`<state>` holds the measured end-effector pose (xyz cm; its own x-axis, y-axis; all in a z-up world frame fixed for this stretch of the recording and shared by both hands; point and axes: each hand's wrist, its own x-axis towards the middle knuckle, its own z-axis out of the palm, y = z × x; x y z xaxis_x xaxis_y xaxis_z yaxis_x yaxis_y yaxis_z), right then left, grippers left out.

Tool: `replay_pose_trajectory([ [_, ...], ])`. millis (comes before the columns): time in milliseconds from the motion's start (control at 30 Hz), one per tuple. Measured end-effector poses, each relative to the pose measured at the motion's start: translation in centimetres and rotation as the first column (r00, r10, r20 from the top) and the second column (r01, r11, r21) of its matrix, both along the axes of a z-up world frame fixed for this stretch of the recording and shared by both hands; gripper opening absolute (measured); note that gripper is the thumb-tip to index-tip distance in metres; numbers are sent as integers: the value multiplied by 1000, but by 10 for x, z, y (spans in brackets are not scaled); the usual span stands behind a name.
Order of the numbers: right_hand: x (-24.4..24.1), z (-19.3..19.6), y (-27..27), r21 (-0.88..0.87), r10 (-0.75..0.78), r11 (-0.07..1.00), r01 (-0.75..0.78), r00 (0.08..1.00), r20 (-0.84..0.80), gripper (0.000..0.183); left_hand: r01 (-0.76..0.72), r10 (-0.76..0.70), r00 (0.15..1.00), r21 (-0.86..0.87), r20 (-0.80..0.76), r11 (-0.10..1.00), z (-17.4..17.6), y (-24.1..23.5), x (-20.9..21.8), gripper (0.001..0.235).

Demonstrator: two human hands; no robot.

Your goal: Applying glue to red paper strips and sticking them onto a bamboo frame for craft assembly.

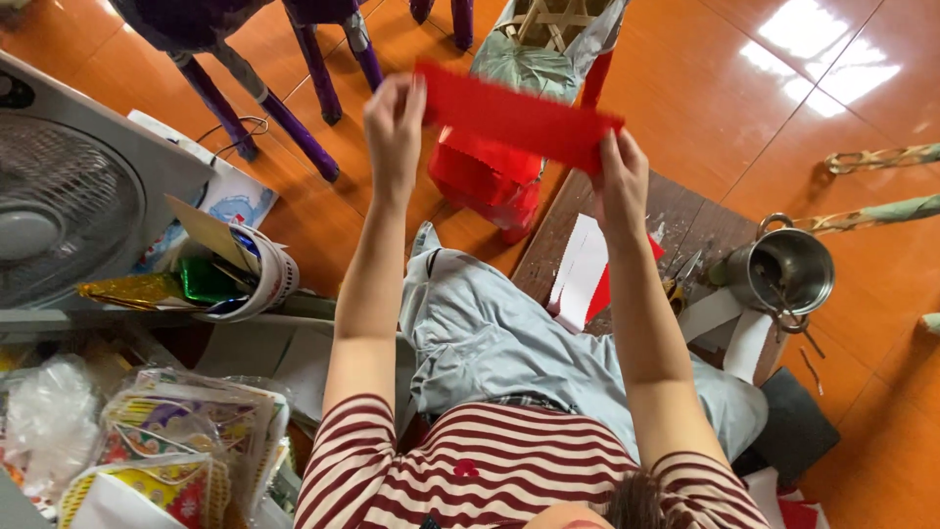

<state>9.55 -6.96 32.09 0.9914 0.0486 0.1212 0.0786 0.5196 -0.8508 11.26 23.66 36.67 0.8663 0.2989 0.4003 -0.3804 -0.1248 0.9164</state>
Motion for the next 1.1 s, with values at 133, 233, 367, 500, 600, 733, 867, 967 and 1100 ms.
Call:
replay_pose_trajectory([
  [133,28,-23,24,-141,-159,978,155,987,-16,37,-236,258,966,306,-32,922,-39,18,94,52],
  [233,29,-35,36,-171,-258,959,227,949,-184,36,-211,279,926,263,-254,941,-68,22,123,58],
  [367,24,-53,48,-325,-330,910,257,924,-193,44,-135,280,928,478,-246,868,-104,30,140,55],
  [500,22,-75,56,-394,-376,856,334,926,-33,51,58,154,892,444,-426,894,-119,26,133,53],
  [600,23,-89,66,-435,-415,824,364,910,-25,52,141,107,885,478,-454,867,-137,28,141,50],
  [733,20,-89,77,-561,-484,654,508,851,205,53,122,128,893,505,-431,854,-135,27,135,47],
  [867,15,-81,82,-560,-476,671,486,862,177,49,134,49,900,382,-433,914,-112,21,117,43],
  [967,12,-78,83,-560,-477,669,489,860,182,47,138,14,870,270,-493,953,-107,18,109,41],
  [1100,15,-98,85,-593,-473,634,495,856,208,42,181,2,883,345,-469,921,-123,24,116,42],
])
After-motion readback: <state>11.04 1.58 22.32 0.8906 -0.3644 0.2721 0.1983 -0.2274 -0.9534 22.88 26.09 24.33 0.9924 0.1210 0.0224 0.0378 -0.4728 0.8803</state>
